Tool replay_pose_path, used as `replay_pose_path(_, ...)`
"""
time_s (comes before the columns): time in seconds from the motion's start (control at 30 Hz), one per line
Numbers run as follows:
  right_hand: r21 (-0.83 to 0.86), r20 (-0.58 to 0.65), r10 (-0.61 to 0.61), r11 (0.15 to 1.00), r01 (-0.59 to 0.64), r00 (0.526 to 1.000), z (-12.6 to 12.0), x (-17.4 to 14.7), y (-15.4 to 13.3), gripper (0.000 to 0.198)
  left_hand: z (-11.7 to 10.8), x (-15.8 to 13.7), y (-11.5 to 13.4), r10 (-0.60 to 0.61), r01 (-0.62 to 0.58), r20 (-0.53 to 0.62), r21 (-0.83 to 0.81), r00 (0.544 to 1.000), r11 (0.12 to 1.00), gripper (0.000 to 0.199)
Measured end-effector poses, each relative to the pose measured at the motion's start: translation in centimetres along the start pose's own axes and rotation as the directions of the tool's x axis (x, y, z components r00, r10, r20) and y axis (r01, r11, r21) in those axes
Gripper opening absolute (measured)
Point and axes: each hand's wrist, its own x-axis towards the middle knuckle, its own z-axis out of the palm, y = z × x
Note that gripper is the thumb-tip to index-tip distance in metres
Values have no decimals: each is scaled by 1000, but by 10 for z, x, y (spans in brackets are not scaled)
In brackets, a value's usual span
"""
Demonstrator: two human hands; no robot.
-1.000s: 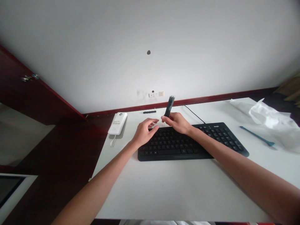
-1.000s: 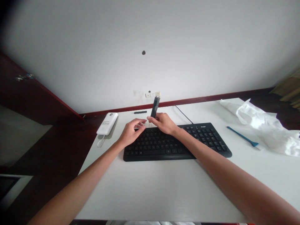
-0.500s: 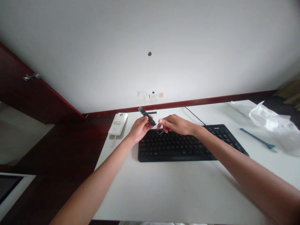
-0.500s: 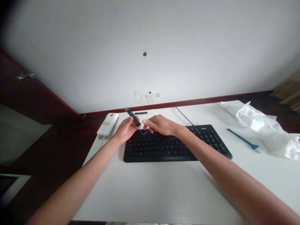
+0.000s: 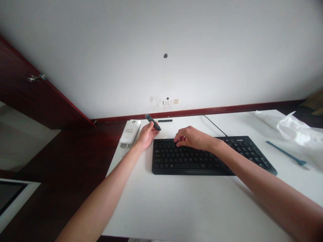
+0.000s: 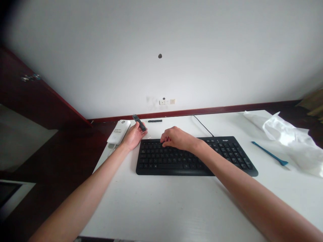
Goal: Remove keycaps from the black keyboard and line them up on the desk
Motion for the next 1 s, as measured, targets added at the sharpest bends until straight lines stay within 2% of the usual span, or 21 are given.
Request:
replay_pose_path(0.17, 1, -20, -15, 1000, 15, 1000, 0, -1, -3, 19, -2, 2, 0, -14, 13, -13, -51, 1000, 999, 39)
replay_pose_path(0.3, -47, -176, -18, 999, 9, 984, -8, -1, 6, 26, -3, 3, 0, -30, 28, -24, -87, 999, 996, 39)
replay_pose_path(0.43, -5, -363, 157, 985, -170, 918, -21, 6, 30, 20, -4, 4, 0, -50, 47, -27, -115, 998, 992, 39)
replay_pose_path(0.5, 30, -401, 224, 972, -232, 888, -25, 17, 46, 20, -4, 5, 0, -51, 47, -23, -122, 998, 991, 37)
replay_pose_path(0.63, 49, -396, 240, 969, -241, 886, -29, 51, 78, 26, -3, 4, 0, -33, 31, -13, -123, 999, 992, 36)
replay_pose_path(0.77, 155, -354, 271, 961, -230, 895, -24, 79, 97, 29, -1, 2, 1, -30, 30, -3, -120, 1000, 992, 37)
replay_pose_path(0.87, 179, -365, 297, 952, -246, 882, -17, 82, 99, 29, -1, 2, 1, -35, 34, -2, -123, 999, 992, 38)
replay_pose_path(1.0, 204, -328, 271, 956, -213, 905, -11, 76, 100, 30, -2, 3, -1, -34, 33, -3, -114, 999, 993, 36)
